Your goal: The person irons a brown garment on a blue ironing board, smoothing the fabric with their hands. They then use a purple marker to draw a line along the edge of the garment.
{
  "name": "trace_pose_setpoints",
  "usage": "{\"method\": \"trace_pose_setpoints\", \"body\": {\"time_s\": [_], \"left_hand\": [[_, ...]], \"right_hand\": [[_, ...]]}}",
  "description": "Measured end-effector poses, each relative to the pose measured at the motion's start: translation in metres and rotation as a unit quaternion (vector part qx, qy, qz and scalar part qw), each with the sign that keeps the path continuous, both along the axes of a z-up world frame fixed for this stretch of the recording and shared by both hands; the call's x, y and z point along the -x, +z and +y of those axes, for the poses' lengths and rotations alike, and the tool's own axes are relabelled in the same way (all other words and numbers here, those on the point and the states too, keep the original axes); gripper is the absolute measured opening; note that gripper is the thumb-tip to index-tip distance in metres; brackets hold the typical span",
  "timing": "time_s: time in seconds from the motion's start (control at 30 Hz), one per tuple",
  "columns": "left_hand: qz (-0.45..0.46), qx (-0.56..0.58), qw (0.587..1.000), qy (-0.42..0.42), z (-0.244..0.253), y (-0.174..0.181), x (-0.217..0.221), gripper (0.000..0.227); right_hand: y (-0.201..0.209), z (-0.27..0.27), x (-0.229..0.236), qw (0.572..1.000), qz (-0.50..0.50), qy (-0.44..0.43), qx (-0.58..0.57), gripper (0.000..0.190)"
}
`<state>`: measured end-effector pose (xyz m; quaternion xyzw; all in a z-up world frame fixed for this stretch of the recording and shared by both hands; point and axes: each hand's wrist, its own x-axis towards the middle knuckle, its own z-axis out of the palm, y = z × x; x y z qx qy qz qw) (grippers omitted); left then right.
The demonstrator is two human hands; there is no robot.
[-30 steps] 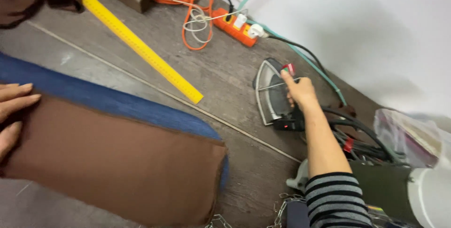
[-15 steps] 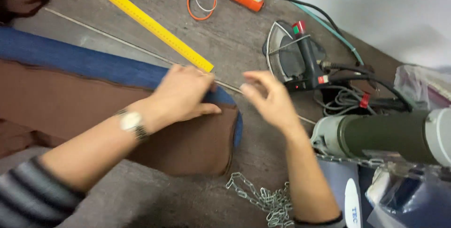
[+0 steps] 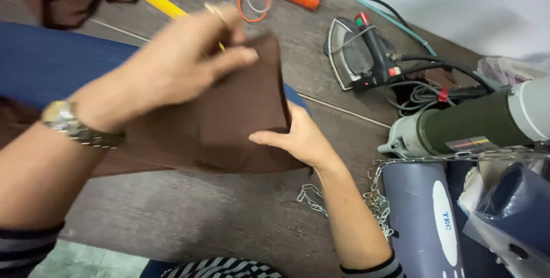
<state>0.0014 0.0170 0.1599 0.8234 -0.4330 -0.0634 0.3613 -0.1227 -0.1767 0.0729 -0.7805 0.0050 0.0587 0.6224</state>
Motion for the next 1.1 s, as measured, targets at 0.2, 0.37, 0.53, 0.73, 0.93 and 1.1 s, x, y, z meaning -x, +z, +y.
{"method": "trace_pose_setpoints", "body": {"time_s": [0.2,0.37,0.53,0.73,0.93,1.1], "left_hand": [[0.007,0.101,0.987,0.127,0.085,0.042,-0.005,0.018],[0.078,0.193,0.961,0.182,0.152,0.047,-0.006,0.026],[0.062,0.221,0.945,0.235,0.193,0.026,0.005,0.029],[0.184,0.124,0.908,0.354,0.215,0.054,0.040,0.033],[0.214,0.092,0.947,0.222,0.187,-0.009,-0.030,0.026],[0.326,0.079,0.925,0.177,0.170,-0.102,-0.073,0.023]], "right_hand": [[0.010,0.024,0.007,0.992,0.111,0.019,0.048,0.035],[0.005,0.031,0.010,0.996,0.090,-0.008,0.018,0.024],[-0.020,0.034,0.037,0.967,-0.041,-0.159,-0.193,0.013],[0.001,0.001,0.102,0.908,-0.210,-0.208,-0.298,0.034],[0.000,0.009,0.042,0.945,0.033,-0.296,-0.136,0.011],[-0.059,0.006,0.015,0.936,0.101,-0.337,-0.027,0.005]]}}
